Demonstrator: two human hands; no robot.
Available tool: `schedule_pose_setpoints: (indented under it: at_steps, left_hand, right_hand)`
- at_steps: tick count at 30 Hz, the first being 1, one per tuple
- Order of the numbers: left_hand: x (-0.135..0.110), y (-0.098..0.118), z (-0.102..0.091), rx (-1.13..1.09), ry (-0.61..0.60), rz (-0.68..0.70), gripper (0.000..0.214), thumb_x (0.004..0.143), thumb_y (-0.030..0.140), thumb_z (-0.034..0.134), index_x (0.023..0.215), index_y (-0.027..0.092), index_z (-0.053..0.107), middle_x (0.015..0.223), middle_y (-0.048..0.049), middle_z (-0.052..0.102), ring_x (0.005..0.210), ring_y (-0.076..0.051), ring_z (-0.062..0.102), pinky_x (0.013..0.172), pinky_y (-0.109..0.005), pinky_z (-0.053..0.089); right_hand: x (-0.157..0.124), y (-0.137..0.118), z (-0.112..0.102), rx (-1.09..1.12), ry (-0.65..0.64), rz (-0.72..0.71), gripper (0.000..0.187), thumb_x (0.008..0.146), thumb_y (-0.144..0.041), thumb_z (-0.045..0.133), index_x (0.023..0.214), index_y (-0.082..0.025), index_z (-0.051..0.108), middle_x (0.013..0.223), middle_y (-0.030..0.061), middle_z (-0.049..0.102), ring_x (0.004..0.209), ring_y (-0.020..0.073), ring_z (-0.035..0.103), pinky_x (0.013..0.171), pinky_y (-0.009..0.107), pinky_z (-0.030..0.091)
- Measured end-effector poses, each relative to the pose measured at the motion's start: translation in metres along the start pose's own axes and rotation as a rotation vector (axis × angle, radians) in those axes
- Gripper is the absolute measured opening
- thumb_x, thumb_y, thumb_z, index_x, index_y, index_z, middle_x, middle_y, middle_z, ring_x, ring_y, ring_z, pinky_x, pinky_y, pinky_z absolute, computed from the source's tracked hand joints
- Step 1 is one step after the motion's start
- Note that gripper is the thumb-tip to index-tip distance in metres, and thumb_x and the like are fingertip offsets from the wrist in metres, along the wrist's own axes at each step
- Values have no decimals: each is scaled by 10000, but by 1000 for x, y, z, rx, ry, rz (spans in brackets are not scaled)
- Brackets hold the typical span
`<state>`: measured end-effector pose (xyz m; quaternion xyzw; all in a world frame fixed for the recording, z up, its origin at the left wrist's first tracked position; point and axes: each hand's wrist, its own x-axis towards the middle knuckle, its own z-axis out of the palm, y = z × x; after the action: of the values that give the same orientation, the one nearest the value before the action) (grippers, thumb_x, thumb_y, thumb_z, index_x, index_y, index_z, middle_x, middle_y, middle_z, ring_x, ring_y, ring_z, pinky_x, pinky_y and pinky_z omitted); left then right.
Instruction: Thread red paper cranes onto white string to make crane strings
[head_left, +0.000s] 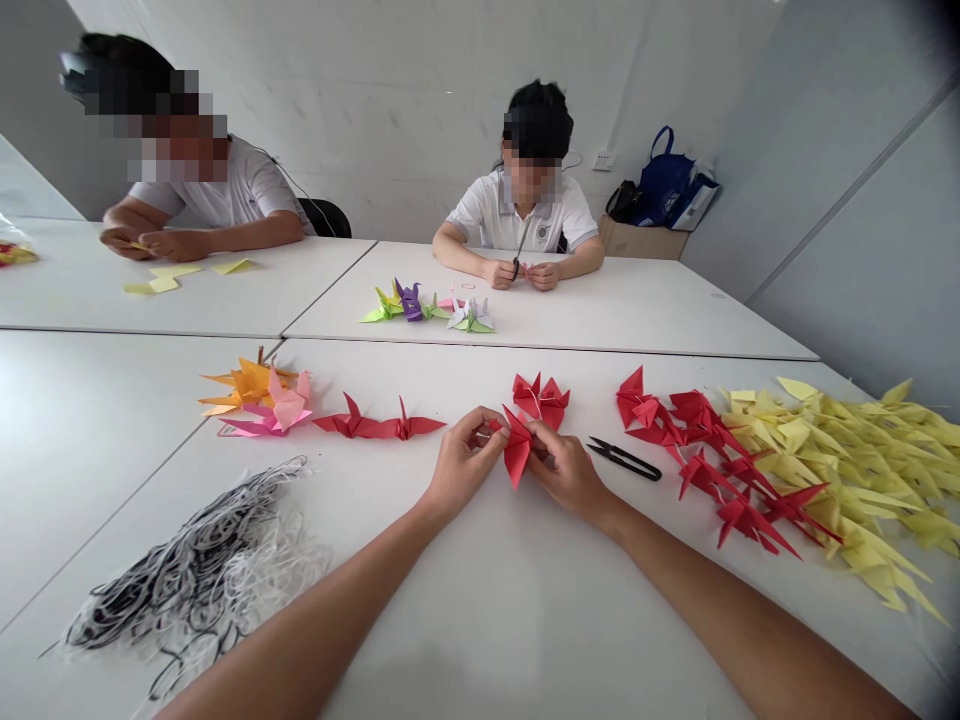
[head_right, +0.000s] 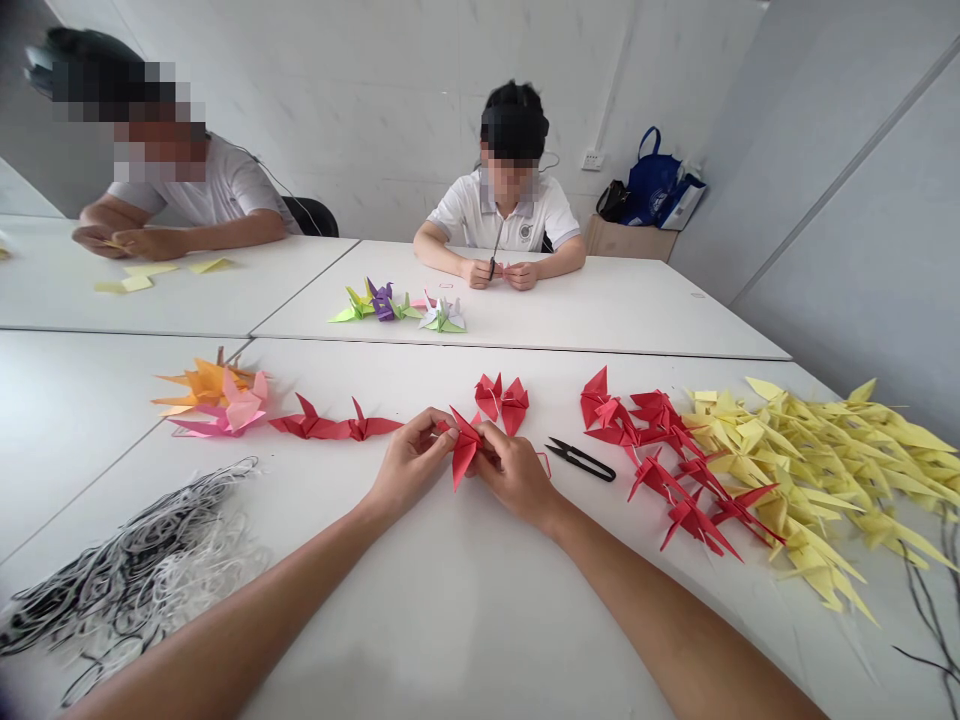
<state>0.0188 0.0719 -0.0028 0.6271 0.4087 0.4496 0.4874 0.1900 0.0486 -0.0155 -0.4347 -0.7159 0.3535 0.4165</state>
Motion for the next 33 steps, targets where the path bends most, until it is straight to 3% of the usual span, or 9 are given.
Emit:
schedule_pose_setpoints:
  at_steps: [10,15,19,22,24,26,28,30,33]
  left_hand:
    - [1,1,0,-73,32,-52,79,844,244,591,793,184,599,790,-2,617,692,-134,566,652,-253,457]
    - [3,2,-3,-172,73,-64,98,844,246,616,776,178,597,778,15,574,690,-107,510,687,-232,435]
    - [6,0,-7,-325,104,-93,122,866,290,601,815,189,553,849,4,587,776,-111,553,781,-240,461]
    - [9,-2,-11,-432,126,-139,149,889,332,556,859,202,490,922,-32,653,874,-142,619,844,-284,483]
    - [9,-2,-13,-480,142,-162,161,901,356,520,868,212,456,828,-22,663,827,-149,638,837,-309,499]
    - [9,-2,-13,-506,159,-172,165,908,357,496,841,219,439,622,46,557,656,-123,595,791,-307,515]
    - [7,0,-11,-507,174,-183,188,910,342,492,788,219,420,505,101,375,477,-81,449,720,-284,518]
    - [6,1,-8,-490,187,-199,215,902,322,506,747,215,403,494,115,278,411,-57,300,619,-244,490]
    - [5,3,-5,-457,212,-215,227,892,314,514,731,215,388,525,104,248,429,-61,227,494,-189,388]
  right_hand:
    - [0,-2,0,-9,-14,4,101,933,-228,498,834,-213,482,626,-61,486,535,102,446,508,216,315]
    - [-2,-2,1,-130,9,-20,118,928,-225,498,816,-224,458,610,-66,412,509,110,368,501,235,300]
    - [-3,0,2,-272,70,-76,63,911,-179,501,885,-227,532,722,-13,560,621,159,516,595,271,413]
    - [-2,3,3,-351,126,-149,160,891,-143,507,997,-229,588,902,50,654,822,224,612,739,333,487]
    - [-2,5,3,-391,145,-192,222,878,-119,509,1046,-231,600,942,66,663,884,249,618,775,363,499]
    - [-2,6,3,-416,148,-218,261,864,-90,506,1062,-228,606,932,67,662,885,255,611,777,376,503]
    - [-2,7,3,-416,149,-221,268,855,-70,502,1051,-221,607,911,64,658,875,251,603,789,383,501]
    - [-1,7,3,-393,163,-192,266,852,-65,506,1046,-219,603,920,62,661,888,248,601,808,384,498]
    - [0,9,2,-326,218,-121,258,853,-78,515,1054,-219,595,980,64,671,912,240,609,805,362,496]
